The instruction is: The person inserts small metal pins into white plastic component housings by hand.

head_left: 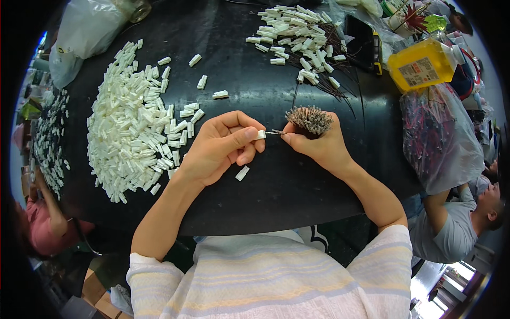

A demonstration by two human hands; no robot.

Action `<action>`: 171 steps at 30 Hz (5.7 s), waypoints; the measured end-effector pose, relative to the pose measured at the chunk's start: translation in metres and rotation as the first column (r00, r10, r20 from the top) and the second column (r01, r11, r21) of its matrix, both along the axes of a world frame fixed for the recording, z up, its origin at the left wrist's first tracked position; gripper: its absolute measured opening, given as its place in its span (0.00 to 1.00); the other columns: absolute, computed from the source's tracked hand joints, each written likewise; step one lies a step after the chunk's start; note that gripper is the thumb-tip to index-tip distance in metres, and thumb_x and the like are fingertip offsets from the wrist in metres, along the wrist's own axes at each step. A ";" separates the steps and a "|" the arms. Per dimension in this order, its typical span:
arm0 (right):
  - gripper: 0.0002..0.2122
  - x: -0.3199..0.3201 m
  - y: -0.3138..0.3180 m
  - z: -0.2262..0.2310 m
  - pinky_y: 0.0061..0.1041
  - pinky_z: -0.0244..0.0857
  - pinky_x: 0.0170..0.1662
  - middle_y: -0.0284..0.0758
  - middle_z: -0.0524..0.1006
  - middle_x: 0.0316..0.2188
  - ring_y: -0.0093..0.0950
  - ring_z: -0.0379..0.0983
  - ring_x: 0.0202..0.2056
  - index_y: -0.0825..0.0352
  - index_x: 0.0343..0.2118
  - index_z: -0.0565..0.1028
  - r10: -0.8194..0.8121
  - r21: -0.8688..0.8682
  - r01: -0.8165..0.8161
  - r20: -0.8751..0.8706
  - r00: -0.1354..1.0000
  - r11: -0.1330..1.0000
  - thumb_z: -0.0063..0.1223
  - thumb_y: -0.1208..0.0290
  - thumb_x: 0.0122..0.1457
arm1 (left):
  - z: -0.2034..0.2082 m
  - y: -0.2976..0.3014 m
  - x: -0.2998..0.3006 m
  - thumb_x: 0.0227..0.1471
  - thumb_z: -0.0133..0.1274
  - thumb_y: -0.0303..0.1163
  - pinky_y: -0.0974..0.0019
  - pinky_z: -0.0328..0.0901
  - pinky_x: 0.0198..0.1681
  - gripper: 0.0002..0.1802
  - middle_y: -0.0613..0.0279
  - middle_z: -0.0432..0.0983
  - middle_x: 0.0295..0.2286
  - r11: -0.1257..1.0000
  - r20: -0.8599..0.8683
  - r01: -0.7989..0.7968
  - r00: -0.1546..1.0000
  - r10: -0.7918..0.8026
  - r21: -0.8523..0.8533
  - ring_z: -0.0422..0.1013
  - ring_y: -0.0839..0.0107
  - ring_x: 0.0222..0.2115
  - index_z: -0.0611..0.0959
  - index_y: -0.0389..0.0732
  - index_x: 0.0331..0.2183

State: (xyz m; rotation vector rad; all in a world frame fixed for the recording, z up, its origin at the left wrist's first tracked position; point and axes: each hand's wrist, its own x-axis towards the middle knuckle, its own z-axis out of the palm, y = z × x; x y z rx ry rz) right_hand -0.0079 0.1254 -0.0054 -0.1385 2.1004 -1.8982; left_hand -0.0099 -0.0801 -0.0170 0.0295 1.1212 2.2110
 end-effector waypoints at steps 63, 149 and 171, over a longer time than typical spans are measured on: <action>0.03 0.000 0.000 -0.009 0.14 0.59 0.26 0.27 0.72 0.20 0.12 0.65 0.24 0.70 0.25 0.73 0.013 -0.054 -0.014 -0.021 1.000 0.998 0.55 0.79 0.45 | 0.000 0.009 0.002 0.36 0.56 0.18 0.80 0.56 0.22 0.09 0.68 0.72 0.23 0.770 -0.691 -0.424 0.722 -0.031 -0.477 0.62 0.83 0.21 0.80 0.39 0.26; 0.04 -0.001 -0.003 -0.007 0.13 0.57 0.28 0.29 0.74 0.22 0.14 0.66 0.25 0.70 0.28 0.73 0.024 -0.145 -0.018 0.039 0.999 0.989 0.52 0.77 0.50 | 0.021 0.001 -0.016 0.42 0.52 0.21 0.70 0.63 0.32 0.11 0.64 0.74 0.28 0.468 -0.668 -0.540 0.726 -0.161 -0.700 0.68 0.76 0.30 0.76 0.35 0.34; 0.05 0.002 -0.002 -0.002 0.13 0.60 0.29 0.27 0.73 0.23 0.13 0.66 0.26 0.70 0.28 0.74 0.052 -0.100 -0.056 -0.039 0.998 0.993 0.55 0.80 0.46 | 0.011 0.007 -0.008 0.45 0.54 0.24 0.83 0.50 0.17 0.07 0.68 0.69 0.19 0.905 -0.330 -0.272 0.930 0.161 -0.328 0.58 0.86 0.16 0.78 0.33 0.30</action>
